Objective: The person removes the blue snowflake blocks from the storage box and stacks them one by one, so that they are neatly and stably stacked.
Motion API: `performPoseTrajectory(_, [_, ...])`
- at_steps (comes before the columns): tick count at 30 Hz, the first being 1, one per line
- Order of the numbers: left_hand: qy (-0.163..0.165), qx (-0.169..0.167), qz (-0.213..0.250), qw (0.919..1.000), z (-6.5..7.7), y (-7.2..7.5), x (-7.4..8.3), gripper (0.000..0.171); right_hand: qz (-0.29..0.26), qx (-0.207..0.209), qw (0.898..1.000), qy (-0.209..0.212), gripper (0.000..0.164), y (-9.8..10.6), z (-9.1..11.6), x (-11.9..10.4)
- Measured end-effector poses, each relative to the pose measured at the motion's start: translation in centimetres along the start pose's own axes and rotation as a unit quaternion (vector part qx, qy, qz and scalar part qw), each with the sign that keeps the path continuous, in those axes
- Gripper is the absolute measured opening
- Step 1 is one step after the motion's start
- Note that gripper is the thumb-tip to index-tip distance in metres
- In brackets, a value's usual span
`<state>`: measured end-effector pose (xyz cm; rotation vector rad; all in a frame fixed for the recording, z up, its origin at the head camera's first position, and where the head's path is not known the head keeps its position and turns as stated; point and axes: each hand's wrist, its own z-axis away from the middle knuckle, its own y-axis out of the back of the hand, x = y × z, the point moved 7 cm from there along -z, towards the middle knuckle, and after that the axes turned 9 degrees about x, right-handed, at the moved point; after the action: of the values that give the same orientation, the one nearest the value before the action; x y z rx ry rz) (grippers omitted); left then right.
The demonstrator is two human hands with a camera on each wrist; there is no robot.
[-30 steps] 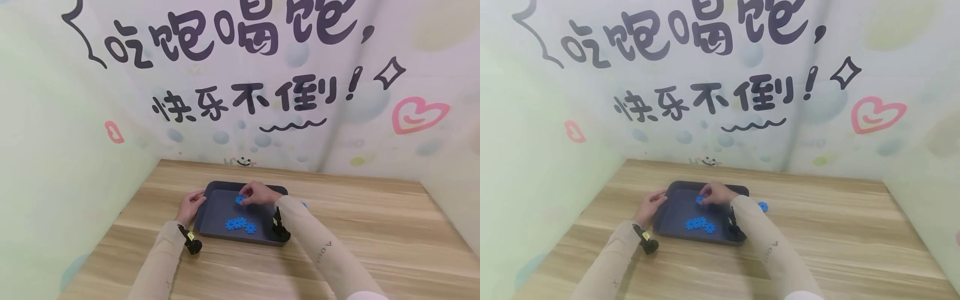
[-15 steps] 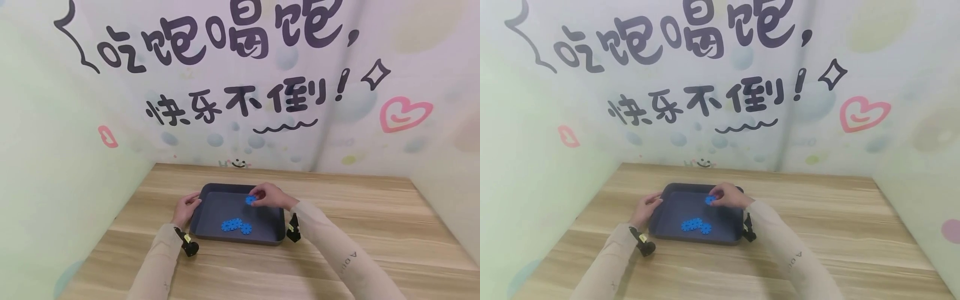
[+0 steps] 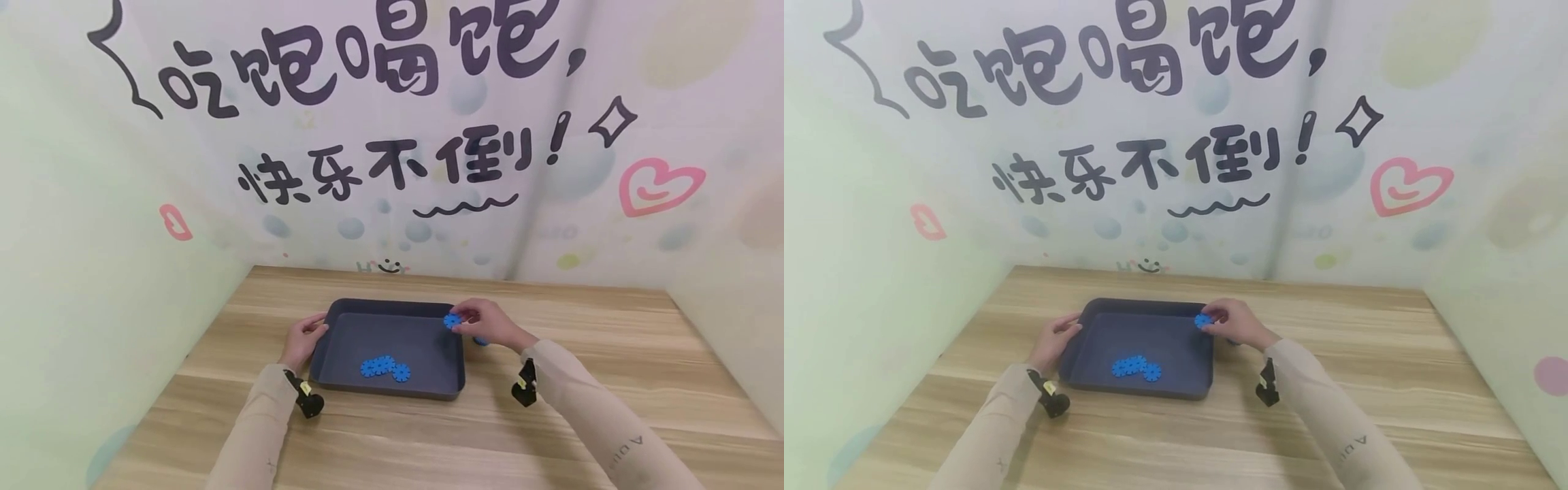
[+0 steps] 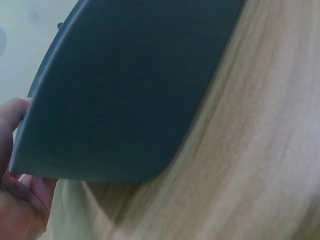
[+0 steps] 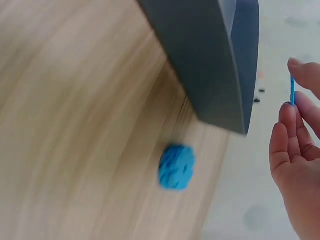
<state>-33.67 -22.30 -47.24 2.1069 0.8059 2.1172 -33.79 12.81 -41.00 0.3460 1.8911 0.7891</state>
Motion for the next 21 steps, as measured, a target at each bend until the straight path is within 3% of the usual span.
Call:
performPoseTrajectory(5, [-0.004, -0.001, 0.001, 1.0, -0.1, 0.0, 0.2, 0.033, 0.004, 0.04, 0.999, -0.012, 0.033, 1.3, 1.0, 1.8])
performPoseTrajectory(12, [-0.01, -0.008, -0.012, 0.9998, 0.1, 0.0, 0.4, 0.033, -0.017, 0.064, 0.998, -0.021, 0.032, 1.8, 2.3, 4.2])
performPoseTrajectory(21, [-0.003, -0.014, -0.017, 0.9998, 0.0, 0.0, 0.1, 0.033, -0.011, 0.084, 0.992, -0.095, 0.034, 1.6, 3.7, 7.1])
